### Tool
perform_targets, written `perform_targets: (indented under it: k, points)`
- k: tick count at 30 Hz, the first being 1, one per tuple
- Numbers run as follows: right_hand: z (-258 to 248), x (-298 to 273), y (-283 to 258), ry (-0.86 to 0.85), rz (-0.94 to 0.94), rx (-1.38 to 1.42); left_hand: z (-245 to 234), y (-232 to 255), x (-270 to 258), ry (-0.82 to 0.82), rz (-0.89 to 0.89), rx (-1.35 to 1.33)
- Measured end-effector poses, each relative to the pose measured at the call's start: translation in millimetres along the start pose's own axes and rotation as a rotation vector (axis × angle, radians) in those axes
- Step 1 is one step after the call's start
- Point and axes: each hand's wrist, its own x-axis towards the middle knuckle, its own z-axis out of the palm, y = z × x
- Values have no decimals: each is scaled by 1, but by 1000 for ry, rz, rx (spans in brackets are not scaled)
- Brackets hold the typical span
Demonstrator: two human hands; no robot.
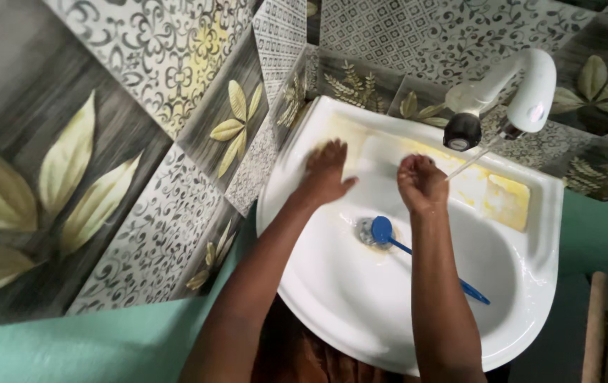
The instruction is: The person scrubs a white bathroom sink with a blue brush, rinses their hands, and then wipes the tiled wall above the sink with a dark cloth. The sink has visible yellow stains, and the wall features patterned tiles with leaf motifs.
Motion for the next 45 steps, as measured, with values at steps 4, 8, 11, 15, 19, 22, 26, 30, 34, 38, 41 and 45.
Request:
perform_targets:
  k: [4,8,11,15,19,22,26,30,34,38,41,45]
  points:
    - [49,-26,46,-214,181,-881,-7,-22,36,199,-72,199]
    - [54,-12,48,-103,-503,-1992,-3,-35,67,234,56,307]
    - [40,35,41,-377,-856,-1885,24,-46,88,374,146,284]
    - [33,69,46,-435,-603,-1936,51,-54,104,623,165,90]
    - [21,57,40,-684,-578,-1924,64,-24,60,779,198,58]
    - [-5,38,31,-651,-141,-1683,35,17,-1,438,96,-195]
    - [-13,43,3,-380,-228,-1424,-12,6,-9,326,-134,-471]
    - [19,83,43,-510,-789,-1863,-2,-31,52,637,173,-309]
    - [36,85,94,-689,-801,-2040,24,-36,83,786,185,-289]
    - [36,60,71,-746,-379,-1921,-9,-24,45,388,-8,-393]
    - [22,14,51,-649,219,-1569,-54,-17,-7,-37,-28,-319]
    - [-17,-41,32,-261,137,-1050,-59,-16,-33,211,-35,-341]
